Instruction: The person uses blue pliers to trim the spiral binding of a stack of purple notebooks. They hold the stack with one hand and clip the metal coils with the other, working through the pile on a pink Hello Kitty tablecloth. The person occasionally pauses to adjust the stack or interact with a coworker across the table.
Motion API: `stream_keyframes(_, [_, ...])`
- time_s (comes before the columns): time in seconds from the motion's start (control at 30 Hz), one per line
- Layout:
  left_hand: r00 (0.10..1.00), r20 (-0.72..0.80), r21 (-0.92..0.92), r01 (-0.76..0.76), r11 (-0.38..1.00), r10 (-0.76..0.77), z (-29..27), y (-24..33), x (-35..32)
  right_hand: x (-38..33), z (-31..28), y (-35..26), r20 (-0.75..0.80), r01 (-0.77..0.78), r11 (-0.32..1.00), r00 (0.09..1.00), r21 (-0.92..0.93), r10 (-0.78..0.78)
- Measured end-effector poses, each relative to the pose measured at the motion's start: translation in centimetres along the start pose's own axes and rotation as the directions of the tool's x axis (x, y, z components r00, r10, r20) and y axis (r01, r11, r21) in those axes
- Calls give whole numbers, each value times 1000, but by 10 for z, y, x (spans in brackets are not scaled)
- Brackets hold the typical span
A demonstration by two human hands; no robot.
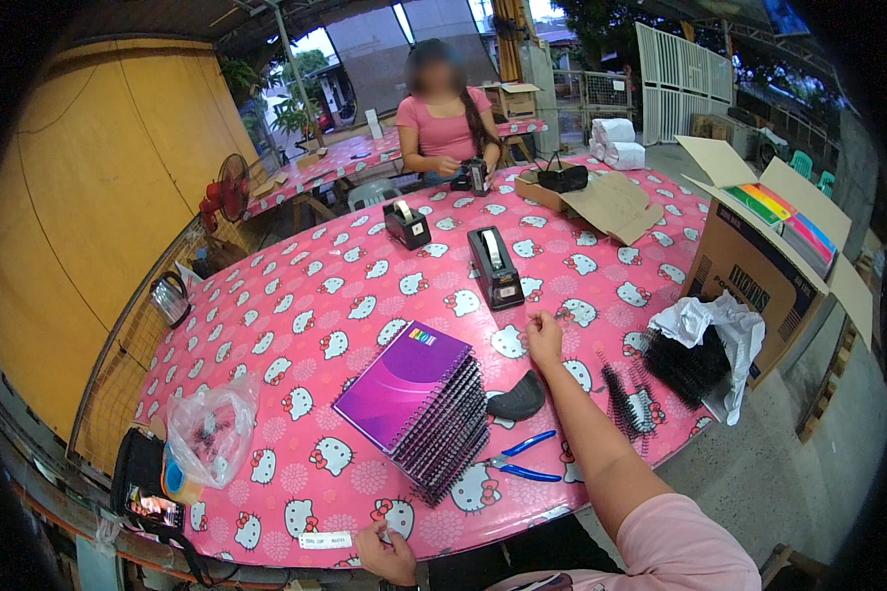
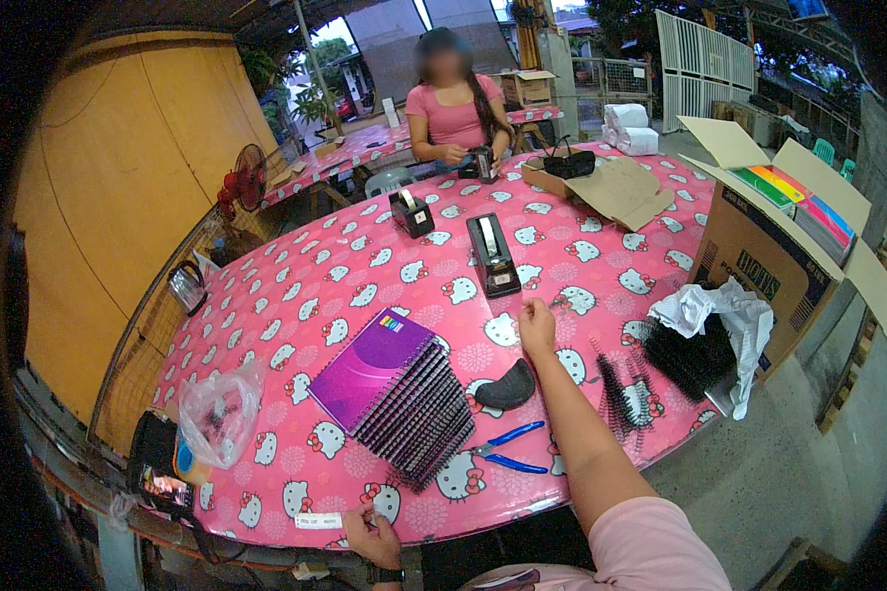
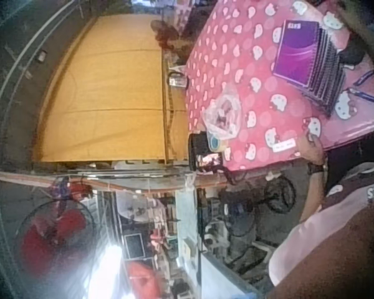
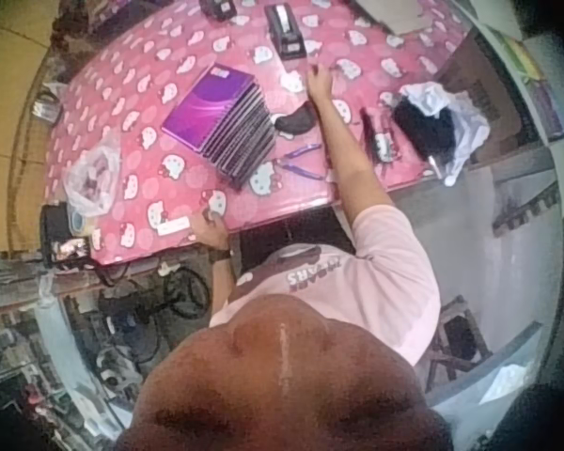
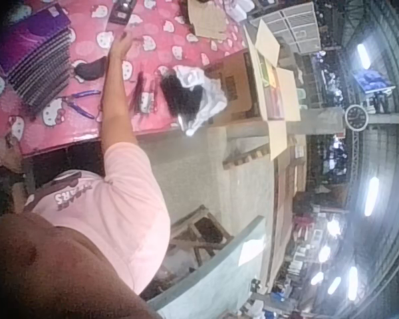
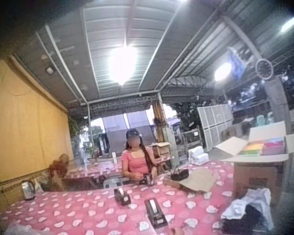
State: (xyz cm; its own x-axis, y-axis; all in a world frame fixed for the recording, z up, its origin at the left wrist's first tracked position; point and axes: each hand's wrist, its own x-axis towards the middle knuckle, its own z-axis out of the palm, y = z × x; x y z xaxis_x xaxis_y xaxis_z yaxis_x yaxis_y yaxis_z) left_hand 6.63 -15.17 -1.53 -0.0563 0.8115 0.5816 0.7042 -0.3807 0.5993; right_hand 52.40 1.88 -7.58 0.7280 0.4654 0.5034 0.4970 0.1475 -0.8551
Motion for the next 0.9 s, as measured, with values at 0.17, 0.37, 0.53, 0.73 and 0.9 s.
stream_keyframes(0.17, [990, 137, -89, 43, 995, -31, -4, -11, 0, 29, 0, -25, -174, -109, 993, 980, -36, 101])
stream_keyframes(0.37, [817, 551, -462, 131, 877, 168, 21, 42, 42, 120, -27, -81, -31, -9, 1000, 999, -21, 8])
stream_keyframes(0.53, [838, 541, -602, 445, 663, -71, 34, 47, 54, 50, -22, -139, 752, 91, 989, 642, 120, -150])
stream_keyframes(0.73, [504, 861, -368, 524, 768, 68, 39, -6, 83, -49, -58, -198, 994, 166, 982, -46, -89, 98])
stream_keyframes(0.9, [513, 812, -472, 298, 830, 277, 52, -15, 111, -91, -52, -201, 966, 548, 806, 237, -223, 106])
